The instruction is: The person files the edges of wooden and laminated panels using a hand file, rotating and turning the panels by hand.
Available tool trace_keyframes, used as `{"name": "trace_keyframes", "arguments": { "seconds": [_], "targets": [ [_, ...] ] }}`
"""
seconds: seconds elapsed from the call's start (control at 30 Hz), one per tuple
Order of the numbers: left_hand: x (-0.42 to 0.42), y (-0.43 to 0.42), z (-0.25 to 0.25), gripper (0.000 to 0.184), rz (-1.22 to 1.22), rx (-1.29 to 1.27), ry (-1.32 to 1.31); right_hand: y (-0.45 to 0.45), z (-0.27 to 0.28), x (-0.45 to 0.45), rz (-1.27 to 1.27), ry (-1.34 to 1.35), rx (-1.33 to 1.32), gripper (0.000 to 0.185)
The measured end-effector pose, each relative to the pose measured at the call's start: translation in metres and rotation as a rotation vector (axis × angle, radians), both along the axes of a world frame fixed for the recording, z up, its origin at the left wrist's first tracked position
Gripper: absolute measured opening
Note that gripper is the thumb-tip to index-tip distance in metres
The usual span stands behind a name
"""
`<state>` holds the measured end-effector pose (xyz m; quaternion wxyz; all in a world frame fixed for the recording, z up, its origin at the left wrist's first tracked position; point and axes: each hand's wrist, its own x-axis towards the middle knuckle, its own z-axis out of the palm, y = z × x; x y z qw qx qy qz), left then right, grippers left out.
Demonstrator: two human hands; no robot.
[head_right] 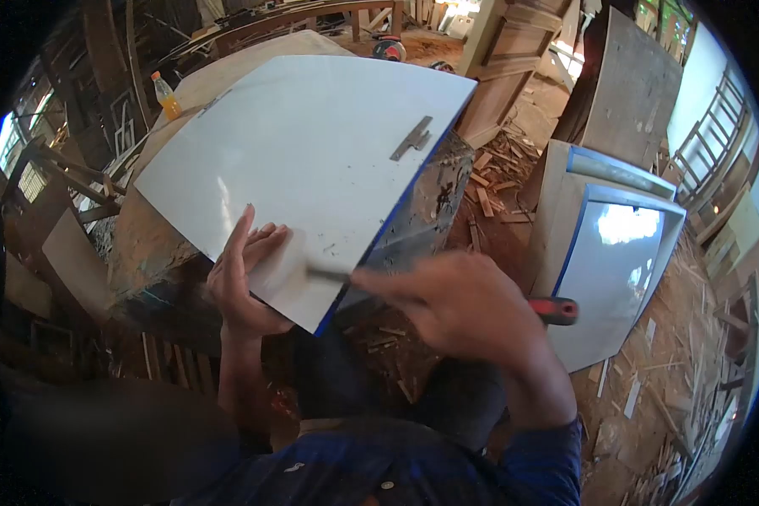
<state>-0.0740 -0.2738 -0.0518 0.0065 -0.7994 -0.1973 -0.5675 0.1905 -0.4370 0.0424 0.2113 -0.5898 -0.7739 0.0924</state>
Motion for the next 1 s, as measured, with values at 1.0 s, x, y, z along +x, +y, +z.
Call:
{"name": "trace_keyframes", "arguments": {
  "seconds": [1.0],
  "targets": [
    [-0.014,0.003,-0.007,0.097,-0.002,0.001,0.011,-0.002,-0.002,-0.046,-0.043,-0.052,0.020,0.047]
  ]
}}
